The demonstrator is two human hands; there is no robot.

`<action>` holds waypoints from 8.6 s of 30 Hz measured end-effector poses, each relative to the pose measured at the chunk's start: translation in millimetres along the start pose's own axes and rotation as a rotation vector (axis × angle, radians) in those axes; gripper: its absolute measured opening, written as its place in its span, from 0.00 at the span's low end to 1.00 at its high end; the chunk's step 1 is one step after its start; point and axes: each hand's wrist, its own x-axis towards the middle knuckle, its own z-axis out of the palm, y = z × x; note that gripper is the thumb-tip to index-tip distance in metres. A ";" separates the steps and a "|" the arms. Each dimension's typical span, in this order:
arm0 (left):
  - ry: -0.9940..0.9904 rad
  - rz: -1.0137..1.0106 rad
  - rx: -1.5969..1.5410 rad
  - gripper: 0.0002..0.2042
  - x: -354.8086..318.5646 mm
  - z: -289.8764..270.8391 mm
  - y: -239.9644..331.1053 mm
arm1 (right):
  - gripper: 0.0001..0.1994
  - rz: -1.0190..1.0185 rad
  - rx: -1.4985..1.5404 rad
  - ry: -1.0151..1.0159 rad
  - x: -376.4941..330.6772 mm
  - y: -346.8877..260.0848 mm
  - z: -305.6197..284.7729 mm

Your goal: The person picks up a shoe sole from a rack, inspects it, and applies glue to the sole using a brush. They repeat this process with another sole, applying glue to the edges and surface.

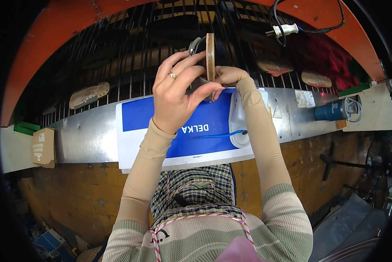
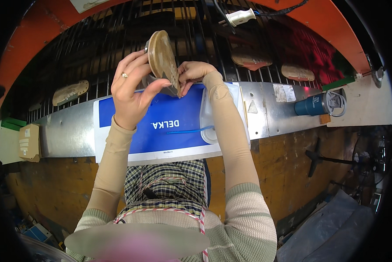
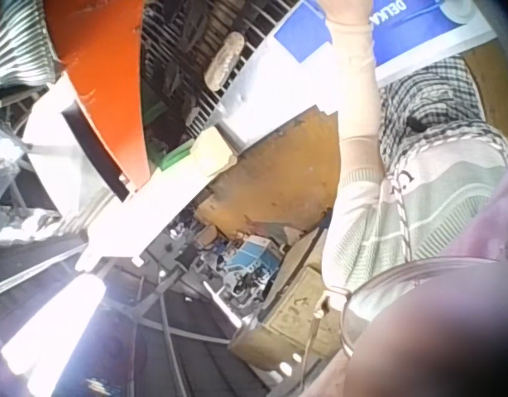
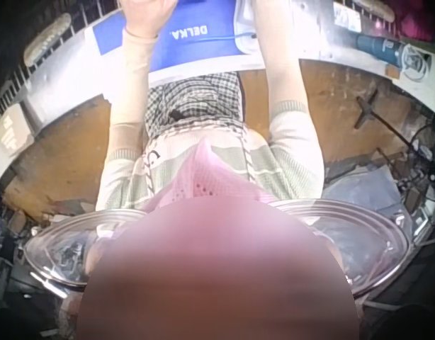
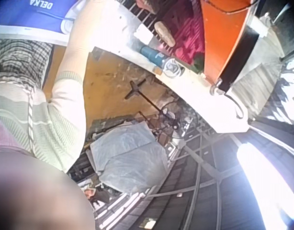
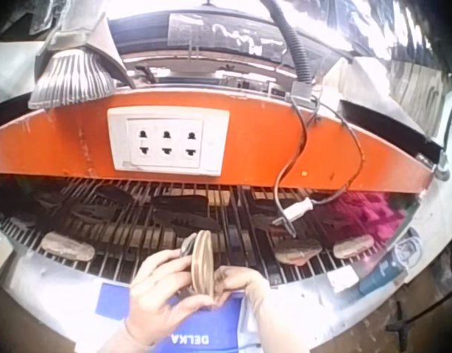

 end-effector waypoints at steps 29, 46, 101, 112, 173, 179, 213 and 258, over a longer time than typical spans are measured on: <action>0.076 -0.391 -0.190 0.10 14.7 12.6 -31.8 | 0.13 0.112 -0.196 -0.176 -5.2 -9.3 4.8; 0.182 -0.424 -0.140 0.15 14.8 12.5 -72.2 | 0.17 0.050 -0.200 -0.303 -6.8 -12.4 7.0; 0.414 -1.091 -0.214 0.22 -36.3 32.6 -141.6 | 0.19 -0.383 0.072 -0.448 -7.1 -12.4 -3.6; 0.470 -0.844 -0.026 0.22 -15.6 18.0 -122.7 | 0.21 -0.389 0.132 -0.419 -5.2 -7.0 -7.1; -0.195 -0.866 0.424 0.17 -137.9 34.6 -145.1 | 0.10 -0.153 -0.456 0.905 16.3 7.3 -15.1; -0.242 -0.840 0.459 0.10 -144.1 36.9 -149.4 | 0.09 -0.099 -0.543 1.004 19.1 12.5 -19.4; -0.305 -0.729 0.563 0.13 -155.3 45.4 -156.5 | 0.13 0.096 -0.750 0.729 33.7 3.5 -38.2; 0.246 -0.836 -0.260 0.18 -86.3 20.1 -104.2 | 0.06 -0.492 0.906 0.620 5.0 -33.3 -5.9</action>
